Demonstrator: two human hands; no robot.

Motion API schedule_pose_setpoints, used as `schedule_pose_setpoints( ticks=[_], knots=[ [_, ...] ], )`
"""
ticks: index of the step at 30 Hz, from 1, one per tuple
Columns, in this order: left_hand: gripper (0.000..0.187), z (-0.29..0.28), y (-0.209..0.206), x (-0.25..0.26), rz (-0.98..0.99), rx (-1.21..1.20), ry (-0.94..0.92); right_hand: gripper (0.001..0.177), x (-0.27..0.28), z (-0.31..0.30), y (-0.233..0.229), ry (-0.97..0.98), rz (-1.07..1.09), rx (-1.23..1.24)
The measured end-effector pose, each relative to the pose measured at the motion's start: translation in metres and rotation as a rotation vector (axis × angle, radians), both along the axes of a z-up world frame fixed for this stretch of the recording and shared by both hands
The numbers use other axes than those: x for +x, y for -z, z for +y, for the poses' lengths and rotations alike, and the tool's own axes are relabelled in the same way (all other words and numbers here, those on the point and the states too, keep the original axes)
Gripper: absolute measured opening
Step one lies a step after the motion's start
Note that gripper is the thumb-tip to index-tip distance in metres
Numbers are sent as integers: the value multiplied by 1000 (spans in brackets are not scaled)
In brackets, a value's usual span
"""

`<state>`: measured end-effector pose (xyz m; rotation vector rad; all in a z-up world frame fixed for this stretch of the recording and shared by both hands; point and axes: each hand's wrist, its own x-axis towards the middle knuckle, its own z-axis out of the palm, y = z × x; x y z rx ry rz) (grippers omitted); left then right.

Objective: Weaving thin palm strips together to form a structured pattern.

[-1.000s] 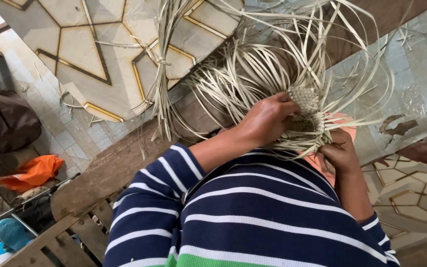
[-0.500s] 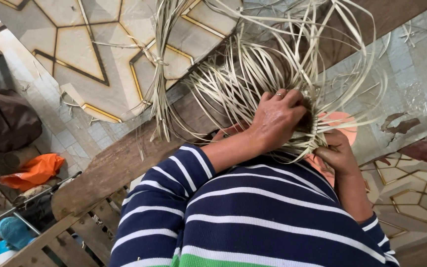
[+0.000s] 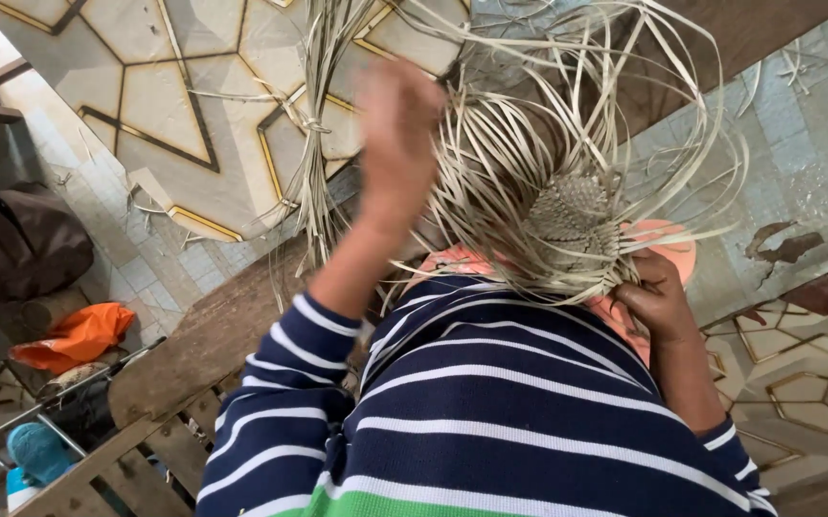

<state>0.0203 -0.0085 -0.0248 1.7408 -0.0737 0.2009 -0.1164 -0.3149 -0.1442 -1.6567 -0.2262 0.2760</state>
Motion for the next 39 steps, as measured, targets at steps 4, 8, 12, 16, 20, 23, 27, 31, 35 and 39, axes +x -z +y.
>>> schedule_pose_setpoints(
  ticks=[4, 8, 12, 16, 20, 23, 27, 31, 35, 39],
  knots=[
    [15, 29, 4, 9, -159, 55, -219, 15, -4, -4, 9, 7, -7, -55],
    [17, 6, 8, -4, -330, 318, 26, 13, -1, 1, 4, -21, -64, -38],
    [13, -29, 10, -17, -353, 261, 492, 12, 0, 0, 2, -76, -86, -39],
    [12, -28, 24, -14, -396, 435, 556, 12, 2, 9, -20, -58, -58, -121],
    [21, 30, 0, -10, -415, 255, 274, 29, -11, -10, 14, 178, 156, -215],
    [14, 72, -15, -20, -177, 320, 111, 20, -5, -18, 14, 323, 194, -55],
    [8, 85, -21, -38, -119, 358, 22, 3, 10, -10, -14, 197, 85, -14],
    [19, 53, 5, -44, -83, 283, 138, 8, 20, 17, -38, 92, -36, -127],
    [30, 26, 31, -43, -185, 281, 244, 16, 10, 7, -1, 141, 142, -71],
    [45, 52, 27, -37, -150, 537, 141, 33, 20, 36, -41, 236, 415, -323]
  ],
)
